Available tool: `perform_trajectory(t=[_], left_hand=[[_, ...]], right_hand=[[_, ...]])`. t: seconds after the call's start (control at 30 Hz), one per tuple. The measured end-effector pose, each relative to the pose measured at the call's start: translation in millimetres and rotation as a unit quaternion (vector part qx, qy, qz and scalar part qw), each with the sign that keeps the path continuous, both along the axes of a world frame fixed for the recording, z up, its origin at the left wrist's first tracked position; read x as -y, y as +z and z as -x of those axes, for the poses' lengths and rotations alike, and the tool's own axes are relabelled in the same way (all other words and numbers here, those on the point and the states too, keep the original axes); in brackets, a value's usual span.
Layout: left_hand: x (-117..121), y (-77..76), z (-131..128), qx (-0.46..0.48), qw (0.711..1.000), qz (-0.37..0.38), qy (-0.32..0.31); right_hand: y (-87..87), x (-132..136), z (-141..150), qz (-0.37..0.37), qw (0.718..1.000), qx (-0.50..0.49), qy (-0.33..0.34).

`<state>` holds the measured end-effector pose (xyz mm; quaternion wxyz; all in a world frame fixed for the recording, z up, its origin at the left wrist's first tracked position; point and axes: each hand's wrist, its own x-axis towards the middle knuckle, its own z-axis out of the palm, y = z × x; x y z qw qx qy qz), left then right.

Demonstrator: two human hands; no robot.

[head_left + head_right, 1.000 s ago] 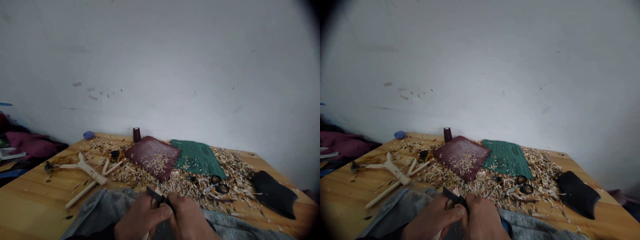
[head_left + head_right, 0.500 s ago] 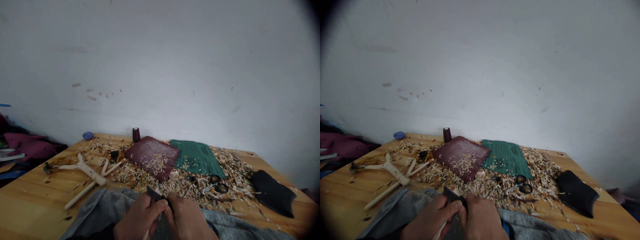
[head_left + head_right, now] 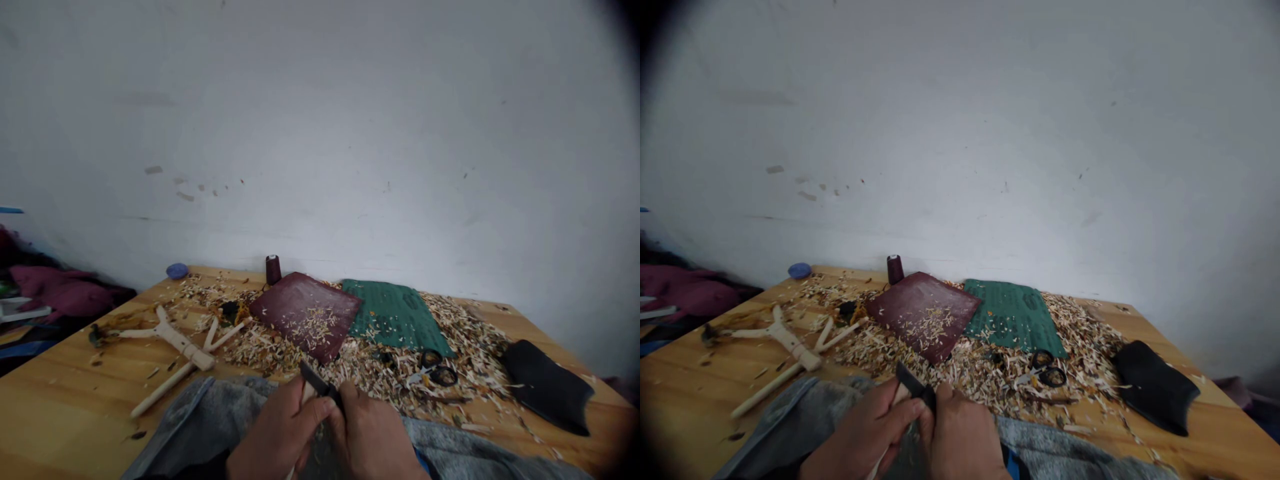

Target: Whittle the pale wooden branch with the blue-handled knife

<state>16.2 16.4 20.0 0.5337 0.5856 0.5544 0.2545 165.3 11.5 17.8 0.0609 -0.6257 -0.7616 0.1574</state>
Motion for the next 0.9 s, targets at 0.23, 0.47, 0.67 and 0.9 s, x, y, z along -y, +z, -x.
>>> perform_trajectory(t=[0.23, 0.47, 0.67, 0.9], left_hand=[[-1, 6.0, 0, 0.051, 0.998, -0.002, -0.03], [-3, 8.4, 11, 0.078, 0.994, 0.032, -0.076], [-1, 10.7, 9, 0.088, 0.992, 0.093, 0.014], [-5, 1.5, 16, 0.026, 0.991, 0.096, -0.087]], right_hand=[[-10.7, -3, -10, -0.058, 0.997, -0.054, 0.022], [-12.8, -2, -13, -0.089, 0.986, -0.106, 0.093], [-8.2, -2, -13, -0.078, 0.991, -0.08, 0.071], [-11.0, -3, -11, -0.069, 0.992, -0.077, 0.08]])
